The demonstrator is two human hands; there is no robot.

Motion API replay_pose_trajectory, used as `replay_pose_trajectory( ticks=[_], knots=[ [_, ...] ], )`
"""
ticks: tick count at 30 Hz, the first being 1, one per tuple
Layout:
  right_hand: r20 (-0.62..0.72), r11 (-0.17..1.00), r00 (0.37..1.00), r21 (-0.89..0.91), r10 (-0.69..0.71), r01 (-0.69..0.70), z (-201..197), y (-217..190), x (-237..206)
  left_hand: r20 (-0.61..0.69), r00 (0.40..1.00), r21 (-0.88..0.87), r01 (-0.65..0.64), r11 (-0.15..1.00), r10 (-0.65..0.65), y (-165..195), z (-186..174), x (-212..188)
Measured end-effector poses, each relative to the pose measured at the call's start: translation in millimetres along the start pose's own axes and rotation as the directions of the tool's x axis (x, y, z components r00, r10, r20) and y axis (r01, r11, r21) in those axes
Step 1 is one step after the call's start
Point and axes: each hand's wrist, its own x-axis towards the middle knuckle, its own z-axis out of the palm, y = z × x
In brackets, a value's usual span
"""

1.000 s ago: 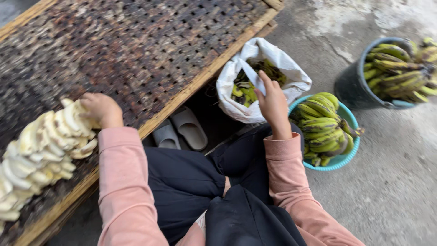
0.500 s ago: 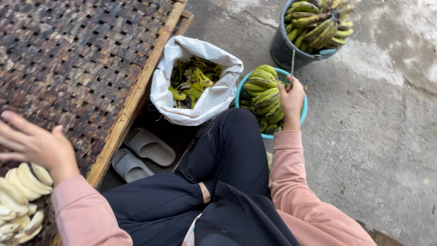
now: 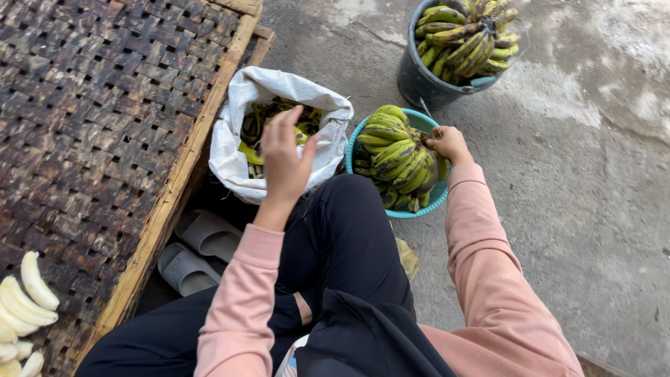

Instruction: The person sits on the ground and peels green bananas with a small knife, cutting the peel and removing it by hand. The peeled bananas are placed on a slatted bamboo rack and the discarded peels are dropped into a white sack beside them.

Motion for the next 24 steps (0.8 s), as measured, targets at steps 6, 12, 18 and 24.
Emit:
replay_pose_trajectory(
  ticks=[6,12,18,24],
  knots=[
    [0.134,0.977,0.982,-0.183,0.135,-0.109,7.6,-4.1,26.4,0.025,0.998,-0.085,0.057,0.995,-0.056,-2.4,18.8,3.0],
    [-0.454,0.875,0.878,0.351,-0.152,0.333,11.6,-55.7,6.0,0.049,0.999,-0.029,-0.009,1.0,0.01,3.1,13.0,-0.2],
    [-0.337,0.518,0.847,0.678,-0.412,0.522,54.5,-205.3,-63.4,0.017,1.0,-0.03,-0.012,0.999,0.012,-2.4,30.4,-7.4],
    [0.031,0.39,0.854,0.898,-0.519,0.204,84.2,-296.4,-106.1,-0.001,0.948,-0.749,0.21,0.628,-0.319,-79.5,2.8,-12.1]
  ],
)
